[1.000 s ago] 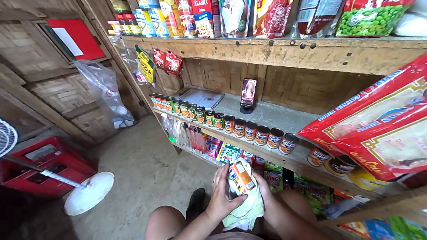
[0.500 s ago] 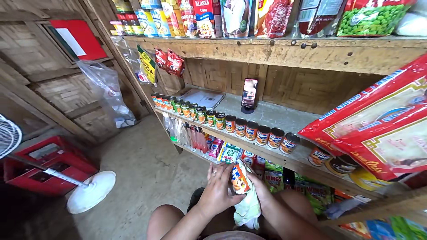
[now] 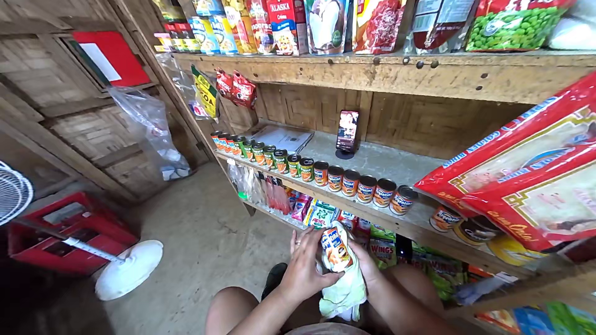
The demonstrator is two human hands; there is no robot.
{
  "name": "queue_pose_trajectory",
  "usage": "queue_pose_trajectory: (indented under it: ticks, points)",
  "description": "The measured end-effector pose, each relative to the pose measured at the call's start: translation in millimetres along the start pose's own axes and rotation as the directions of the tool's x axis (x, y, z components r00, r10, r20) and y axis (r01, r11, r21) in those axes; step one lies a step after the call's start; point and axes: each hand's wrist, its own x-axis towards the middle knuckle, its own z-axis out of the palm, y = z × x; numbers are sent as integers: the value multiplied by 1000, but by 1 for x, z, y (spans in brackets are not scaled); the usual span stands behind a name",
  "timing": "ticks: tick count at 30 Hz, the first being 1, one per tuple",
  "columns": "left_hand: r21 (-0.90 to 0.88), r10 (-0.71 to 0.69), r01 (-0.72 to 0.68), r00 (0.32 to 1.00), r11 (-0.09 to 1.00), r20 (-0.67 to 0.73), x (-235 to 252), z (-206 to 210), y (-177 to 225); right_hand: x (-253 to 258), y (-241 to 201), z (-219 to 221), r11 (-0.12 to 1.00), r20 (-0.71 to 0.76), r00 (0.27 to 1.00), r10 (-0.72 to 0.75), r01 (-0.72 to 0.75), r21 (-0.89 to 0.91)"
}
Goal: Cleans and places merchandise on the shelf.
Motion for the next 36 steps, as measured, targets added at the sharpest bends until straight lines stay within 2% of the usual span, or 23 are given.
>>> queue_pose_trajectory:
  ticks: [3, 7, 13, 16, 21, 23, 29, 36]
  points:
    - [66, 0, -3, 999, 998, 45, 2, -4, 1, 1, -1, 5, 980, -20, 998, -64, 59, -189]
    - [145, -26, 9, 993, 989, 115, 5, -9, 5, 6, 2, 1, 948, 107, 990, -96, 124, -292]
    - [177, -102, 70, 978, 982, 183, 7, -14, 16, 4, 1, 3, 962, 21, 999, -27, 32, -272]
    - [157, -85, 63, 986, 986, 144, 7, -12, 19, 0, 2, 8, 990, -99, 995, 21, -34, -137]
    - [67, -12, 10, 1000, 998, 29, 3, -2, 12, -3, -2, 5, 988, 2, 999, 47, -47, 144]
    - [33, -4, 4, 1000, 999, 11, 1, 0, 12, -4, -1, 3, 982, 17, 999, 39, -42, 186]
    - [38, -10, 9, 1000, 999, 12, 3, 2, 9, -5, -1, 2, 986, 13, 999, 33, -35, 163]
    - [130, -37, 26, 996, 991, 84, 4, -5, 12, -3, 1, 4, 999, -71, 997, 39, -40, -2]
